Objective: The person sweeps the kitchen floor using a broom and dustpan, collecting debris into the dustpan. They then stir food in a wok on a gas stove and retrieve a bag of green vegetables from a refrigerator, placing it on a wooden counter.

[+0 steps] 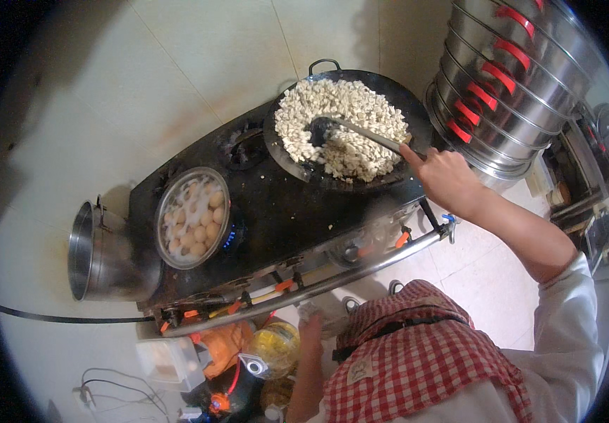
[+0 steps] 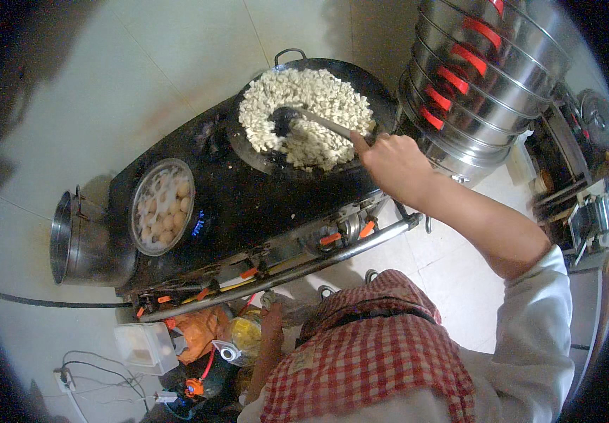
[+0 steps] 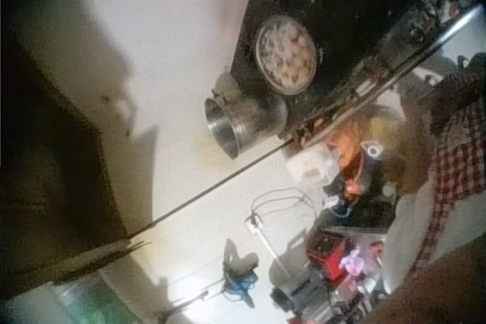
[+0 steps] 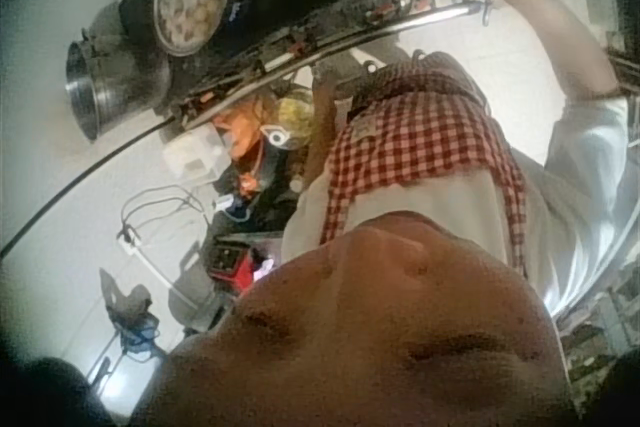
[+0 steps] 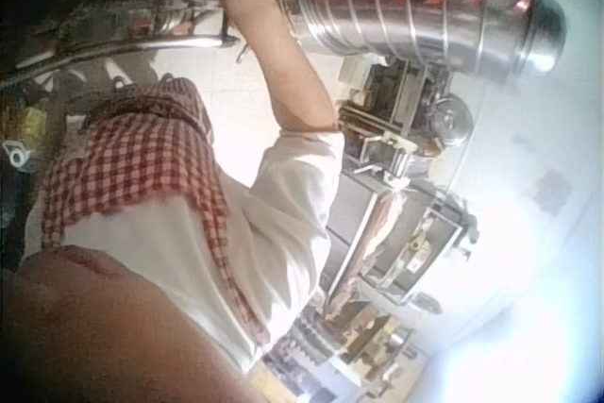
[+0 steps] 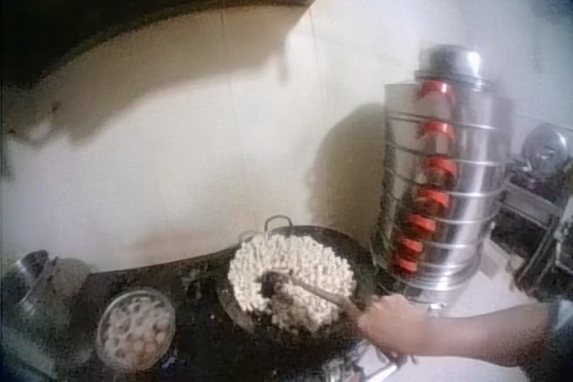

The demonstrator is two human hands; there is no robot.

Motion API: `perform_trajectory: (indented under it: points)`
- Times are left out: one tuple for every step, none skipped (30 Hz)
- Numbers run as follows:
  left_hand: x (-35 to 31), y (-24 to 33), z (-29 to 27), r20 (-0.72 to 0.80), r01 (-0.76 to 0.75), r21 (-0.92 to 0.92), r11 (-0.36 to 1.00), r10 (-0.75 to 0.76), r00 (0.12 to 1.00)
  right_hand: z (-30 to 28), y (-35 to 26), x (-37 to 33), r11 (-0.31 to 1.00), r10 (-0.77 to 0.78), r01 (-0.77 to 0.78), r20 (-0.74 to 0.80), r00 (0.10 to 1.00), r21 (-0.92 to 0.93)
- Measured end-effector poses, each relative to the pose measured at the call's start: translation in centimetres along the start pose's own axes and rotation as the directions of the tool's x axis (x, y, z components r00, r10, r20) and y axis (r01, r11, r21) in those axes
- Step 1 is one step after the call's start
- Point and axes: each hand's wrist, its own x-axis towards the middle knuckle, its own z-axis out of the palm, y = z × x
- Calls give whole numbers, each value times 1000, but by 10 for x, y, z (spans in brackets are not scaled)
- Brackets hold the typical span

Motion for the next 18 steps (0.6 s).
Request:
perform_trajectory:
  points:
    - [4, -7, -3, 7, -85, -67, 994, 86, 996, 2, 0, 2, 999, -33, 34, 3, 999, -17]
    - [2, -6, -4, 34, -99, -89, 991, 102, 994, 1, 5, 0, 998, -59, 60, 13, 998, -12]
    - [-3, -4, -4, 61, -117, -112, 987, 124, 990, -1, 15, -5, 996, -85, 85, 18, 996, -7]
    - [-6, -6, -3, 68, -114, -150, 982, 125, 990, -3, 24, -9, 993, -122, 122, 22, 992, -2]
    - [-9, -7, -2, 78, -110, -185, 977, 126, 989, -5, 34, -15, 984, -176, 177, -42, 983, 29]
    - [-5, -11, 4, 88, -94, -223, 970, 116, 989, -13, 41, -21, 982, -188, 188, -1, 982, 27]
    - [-1, -16, 6, 91, -80, -263, 962, 107, 990, -22, 44, -23, 978, -206, 205, 34, 978, 28]
    - [4, -22, 8, 137, -102, -279, 955, 145, 980, -32, 47, -27, 975, -221, 220, 71, 973, 29]
    - [8, -29, 11, 185, -123, -294, 948, 183, 966, -43, 50, -35, 977, -205, 201, 54, 977, 78]
    - [9, -33, 13, 233, -140, -307, 941, 217, 948, -51, 54, -43, 976, -208, 203, 62, 976, 77]
    - [10, -32, 13, 262, -158, -156, 975, 195, 945, -58, 59, -52, 976, -209, 204, 70, 975, 75]
    - [6, -31, 15, 235, -160, -183, 970, 201, 951, -64, 65, -57, 974, -220, 214, 72, 973, 78]
    - [-2, -30, 18, 213, -158, -210, 965, 203, 956, -77, 71, -63, 976, -190, 185, 38, 981, 117]
    - [-8, -28, 20, 190, -157, -237, 959, 204, 960, -90, 77, -68, 975, -160, 157, 5, 987, 158]
    - [-11, -26, 19, 180, -158, -230, 960, 202, 963, -97, 82, -71, 970, -129, 132, -23, 991, 204]
    - [-13, -24, 17, 167, -160, -224, 961, 200, 966, -99, 83, -72, 971, -89, 99, -57, 994, 220]
    - [-14, -23, 15, 149, -162, -219, 962, 197, 969, -99, 83, -73, 968, -51, 72, -91, 995, 239]
    - [-12, -28, 10, 135, -197, -239, 951, 233, 963, -98, 81, -70, 964, -20, 53, -126, 992, 261]
